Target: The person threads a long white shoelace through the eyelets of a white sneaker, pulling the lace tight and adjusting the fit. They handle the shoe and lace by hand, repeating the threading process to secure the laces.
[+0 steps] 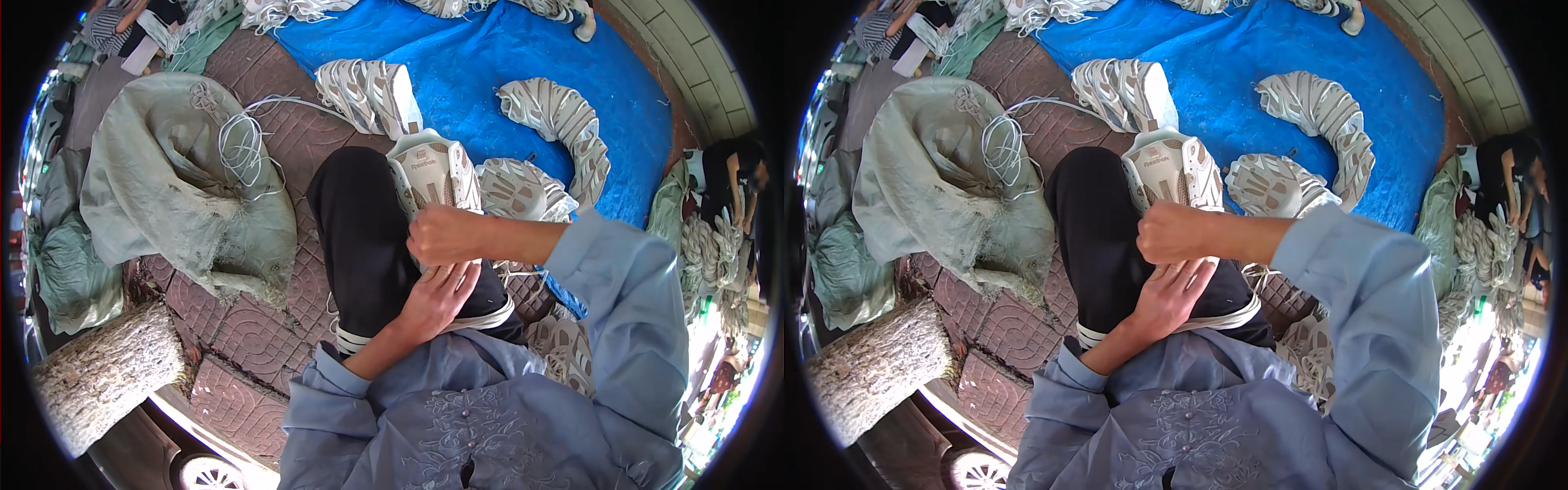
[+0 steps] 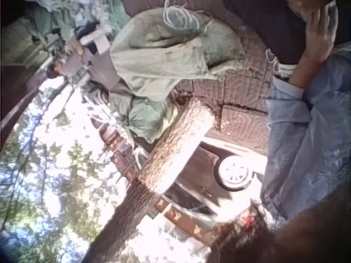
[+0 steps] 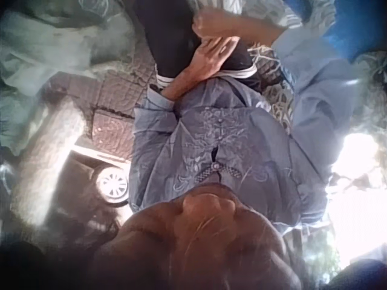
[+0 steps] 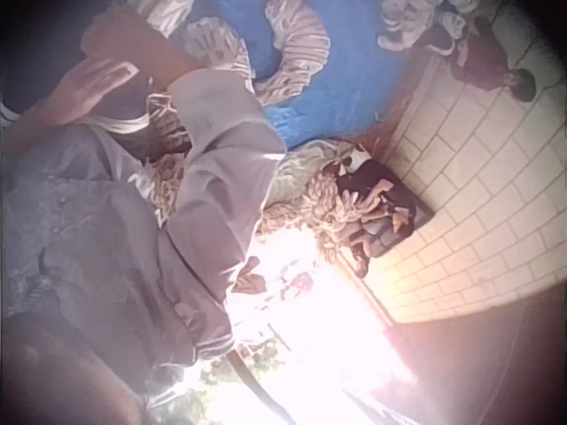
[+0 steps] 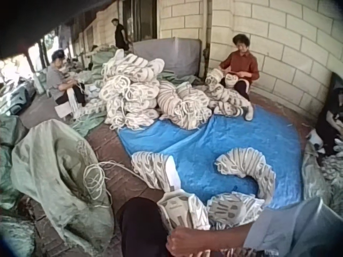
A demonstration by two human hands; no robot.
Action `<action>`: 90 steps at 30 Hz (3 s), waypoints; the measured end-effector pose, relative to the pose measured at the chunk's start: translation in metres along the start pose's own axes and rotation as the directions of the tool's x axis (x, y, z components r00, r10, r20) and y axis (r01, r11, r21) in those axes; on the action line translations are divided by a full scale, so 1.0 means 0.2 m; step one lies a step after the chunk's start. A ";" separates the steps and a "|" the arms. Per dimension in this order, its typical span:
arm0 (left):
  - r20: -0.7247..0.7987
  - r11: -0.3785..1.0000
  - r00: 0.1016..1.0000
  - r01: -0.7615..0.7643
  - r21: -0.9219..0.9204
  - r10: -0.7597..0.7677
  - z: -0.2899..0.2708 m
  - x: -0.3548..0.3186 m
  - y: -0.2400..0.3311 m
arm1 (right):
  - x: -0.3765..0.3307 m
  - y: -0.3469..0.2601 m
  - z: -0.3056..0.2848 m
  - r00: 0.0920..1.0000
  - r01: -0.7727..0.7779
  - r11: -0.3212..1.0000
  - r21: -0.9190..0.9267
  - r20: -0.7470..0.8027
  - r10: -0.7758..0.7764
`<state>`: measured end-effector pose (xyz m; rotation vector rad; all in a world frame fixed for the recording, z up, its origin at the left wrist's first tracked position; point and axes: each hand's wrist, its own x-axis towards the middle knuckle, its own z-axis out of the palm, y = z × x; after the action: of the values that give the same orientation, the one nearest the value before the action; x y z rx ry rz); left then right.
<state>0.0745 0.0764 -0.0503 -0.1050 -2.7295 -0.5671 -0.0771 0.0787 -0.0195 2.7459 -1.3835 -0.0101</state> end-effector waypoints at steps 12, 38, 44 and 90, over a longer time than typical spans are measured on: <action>0.042 0.974 0.998 0.047 -0.223 -0.038 -0.05 0.01 -0.02 | 0.01 0.15 -0.11 0.883 -0.456 0.804 0.382 0.083 0.461; 0.210 0.842 0.973 -0.191 0.505 0.095 -0.13 0.27 -0.27 | -0.26 -0.04 0.11 0.579 -0.591 0.546 0.594 -0.159 0.800; 0.192 0.780 0.980 -0.166 0.603 0.060 -0.11 0.27 -0.24 | -0.25 0.00 0.14 0.514 -0.566 0.333 0.754 0.007 0.858; -0.029 -0.003 0.375 -0.084 -0.996 -0.927 -1.17 -0.83 -0.94 | -0.70 -0.30 0.24 0.228 -0.535 -0.167 0.828 0.331 0.915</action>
<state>0.2781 -0.1898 0.0225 0.7919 -0.9268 -1.9558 -0.1137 0.2245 -0.0745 1.2074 -3.2023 1.6493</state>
